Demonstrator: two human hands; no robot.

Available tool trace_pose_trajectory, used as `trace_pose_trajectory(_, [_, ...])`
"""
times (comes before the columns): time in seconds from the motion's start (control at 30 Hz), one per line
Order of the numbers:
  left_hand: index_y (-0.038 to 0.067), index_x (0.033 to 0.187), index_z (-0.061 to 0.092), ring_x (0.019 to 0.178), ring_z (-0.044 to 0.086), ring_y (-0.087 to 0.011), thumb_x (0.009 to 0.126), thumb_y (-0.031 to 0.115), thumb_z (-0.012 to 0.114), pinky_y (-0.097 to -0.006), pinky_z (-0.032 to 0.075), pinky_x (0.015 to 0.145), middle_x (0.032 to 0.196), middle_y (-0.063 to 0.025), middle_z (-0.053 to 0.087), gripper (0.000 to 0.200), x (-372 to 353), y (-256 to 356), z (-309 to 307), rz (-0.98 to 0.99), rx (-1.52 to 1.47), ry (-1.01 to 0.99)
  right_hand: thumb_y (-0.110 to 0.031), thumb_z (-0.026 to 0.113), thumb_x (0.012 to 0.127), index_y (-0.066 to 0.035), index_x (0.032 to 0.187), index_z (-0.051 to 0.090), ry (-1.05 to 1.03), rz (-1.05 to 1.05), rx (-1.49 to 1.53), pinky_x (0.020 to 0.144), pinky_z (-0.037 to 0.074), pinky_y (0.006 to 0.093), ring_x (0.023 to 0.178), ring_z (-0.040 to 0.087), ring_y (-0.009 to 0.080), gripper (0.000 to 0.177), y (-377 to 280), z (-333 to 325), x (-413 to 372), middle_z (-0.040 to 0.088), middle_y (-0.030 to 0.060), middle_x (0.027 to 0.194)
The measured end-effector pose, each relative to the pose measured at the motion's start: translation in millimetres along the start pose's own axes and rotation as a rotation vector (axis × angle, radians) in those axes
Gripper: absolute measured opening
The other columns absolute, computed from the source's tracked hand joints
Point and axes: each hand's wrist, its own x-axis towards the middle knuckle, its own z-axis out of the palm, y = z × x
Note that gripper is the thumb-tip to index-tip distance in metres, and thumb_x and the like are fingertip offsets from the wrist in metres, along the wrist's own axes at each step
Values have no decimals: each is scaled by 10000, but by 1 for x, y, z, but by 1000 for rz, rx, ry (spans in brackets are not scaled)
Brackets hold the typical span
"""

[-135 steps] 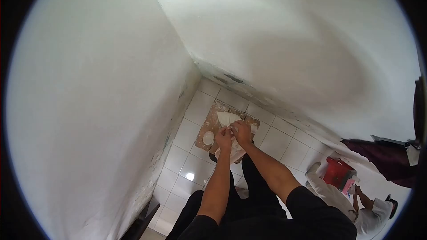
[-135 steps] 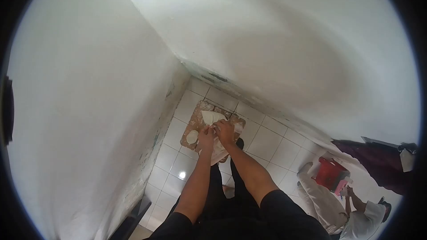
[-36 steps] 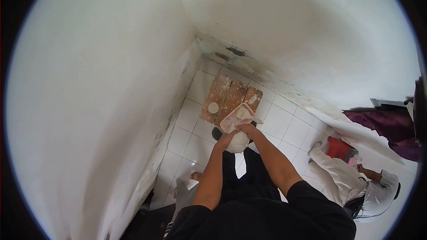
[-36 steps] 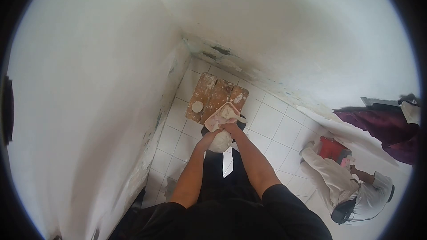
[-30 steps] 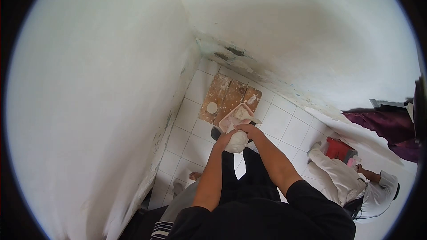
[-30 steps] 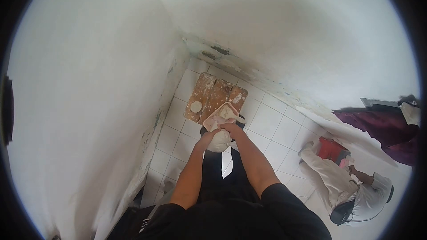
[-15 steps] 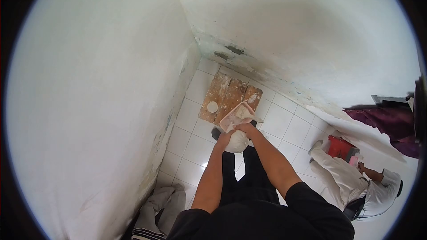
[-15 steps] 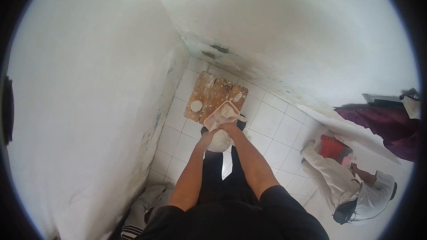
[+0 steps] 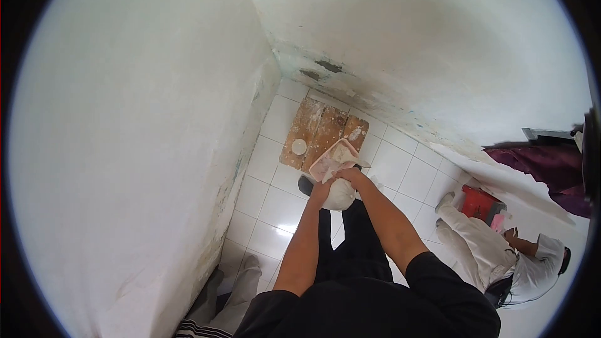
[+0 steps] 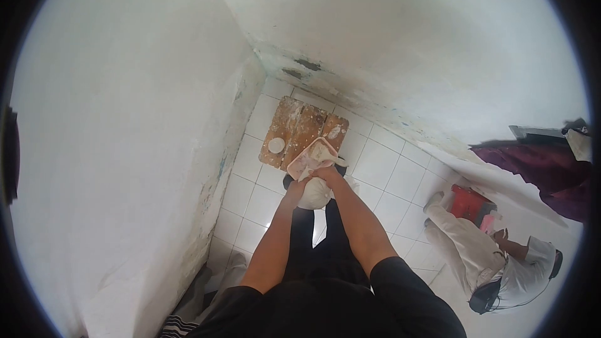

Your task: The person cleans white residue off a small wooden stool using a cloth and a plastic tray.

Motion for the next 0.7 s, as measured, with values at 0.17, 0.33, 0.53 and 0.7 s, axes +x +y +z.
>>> trace_pose_trajectory(0.17, [-38, 1243, 668, 955, 706, -259, 944, 414, 664, -370, 545, 812, 1105, -157, 718, 542, -10, 13, -4, -27, 21, 8, -110, 836, 821, 59, 1053, 678, -88, 27, 69, 656, 594, 373, 775, 708, 236, 327, 1, 6, 12, 706, 132, 936])
trace_pose_trajectory(0.33, [-39, 1242, 673, 951, 708, -261, 946, 440, 666, -370, 546, 818, 1098, -161, 720, 563, -4, 2, -11, -60, 40, 31, -77, 817, 832, 69, 1114, 660, -155, -26, 67, 691, 598, 379, 814, 709, 253, 355, 31, 6, 54, 706, 143, 979])
trace_pose_trajectory(0.53, [-31, 1266, 667, 976, 704, -257, 949, 401, 660, -373, 545, 831, 1122, -159, 715, 535, -11, 10, -5, -45, 66, 22, -42, 808, 838, 77, 1170, 636, -126, -88, 67, 752, 596, 394, 897, 703, 259, 393, 17, 4, 34, 698, 154, 1034])
trace_pose_trajectory(0.7, [-42, 1255, 668, 1050, 686, -307, 948, 393, 653, -390, 511, 904, 1136, -205, 717, 533, 4, -7, 8, 91, 4, 66, -40, 826, 824, 45, 1190, 627, -168, -130, 105, 756, 595, 393, 907, 699, 253, 425, 8, -8, 24, 696, 152, 1047])
